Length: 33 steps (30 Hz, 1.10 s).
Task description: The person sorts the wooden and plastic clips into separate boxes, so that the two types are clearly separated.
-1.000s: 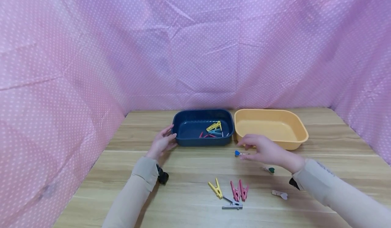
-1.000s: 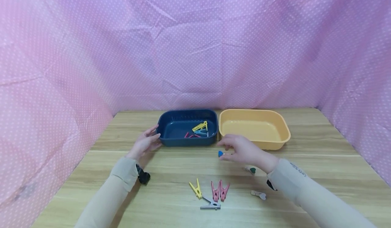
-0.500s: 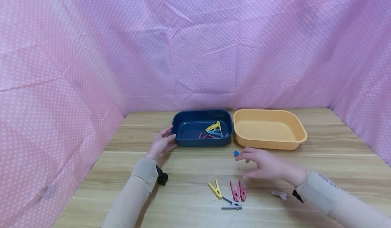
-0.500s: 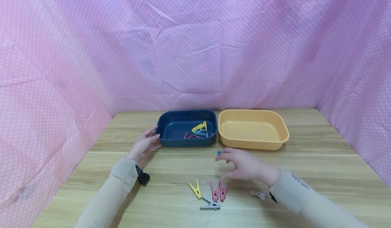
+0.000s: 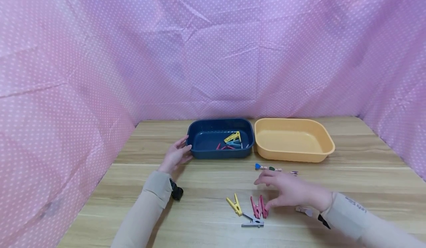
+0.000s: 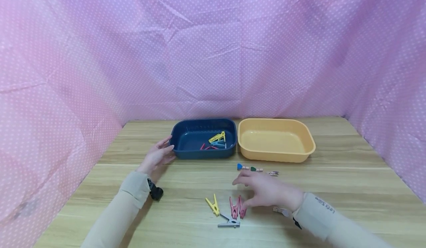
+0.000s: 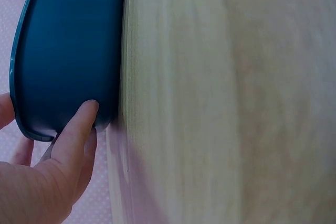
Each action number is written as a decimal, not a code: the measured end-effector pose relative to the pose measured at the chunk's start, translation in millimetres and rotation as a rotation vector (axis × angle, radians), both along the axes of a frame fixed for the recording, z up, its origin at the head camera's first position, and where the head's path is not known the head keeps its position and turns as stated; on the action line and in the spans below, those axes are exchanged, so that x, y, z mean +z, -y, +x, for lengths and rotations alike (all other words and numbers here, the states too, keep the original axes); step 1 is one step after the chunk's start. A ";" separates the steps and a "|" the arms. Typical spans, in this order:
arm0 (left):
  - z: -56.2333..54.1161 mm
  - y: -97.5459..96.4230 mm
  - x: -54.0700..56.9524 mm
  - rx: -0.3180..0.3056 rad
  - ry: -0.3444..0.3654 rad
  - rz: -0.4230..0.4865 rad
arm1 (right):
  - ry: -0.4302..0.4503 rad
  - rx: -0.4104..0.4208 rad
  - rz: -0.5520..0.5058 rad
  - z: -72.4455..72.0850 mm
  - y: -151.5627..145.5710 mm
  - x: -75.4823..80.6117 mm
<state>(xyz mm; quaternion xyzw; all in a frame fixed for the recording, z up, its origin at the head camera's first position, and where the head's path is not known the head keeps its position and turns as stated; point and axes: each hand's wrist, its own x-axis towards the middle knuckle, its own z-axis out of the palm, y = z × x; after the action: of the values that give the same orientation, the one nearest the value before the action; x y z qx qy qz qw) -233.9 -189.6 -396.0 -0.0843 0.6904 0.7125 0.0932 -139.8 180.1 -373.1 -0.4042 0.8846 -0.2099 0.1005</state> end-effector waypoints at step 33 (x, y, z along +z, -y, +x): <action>3.8 -0.5 2.4 0.000 -0.001 -0.017 | 0.110 0.015 0.090 11.0 14.4 -11.3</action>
<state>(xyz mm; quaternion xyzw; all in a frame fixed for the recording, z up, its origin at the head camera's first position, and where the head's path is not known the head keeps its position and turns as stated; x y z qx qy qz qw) -230.1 -189.1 -393.6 -0.0849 0.6965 0.7066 0.0923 -128.8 165.7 -384.4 -0.3935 0.8833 -0.1911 0.1686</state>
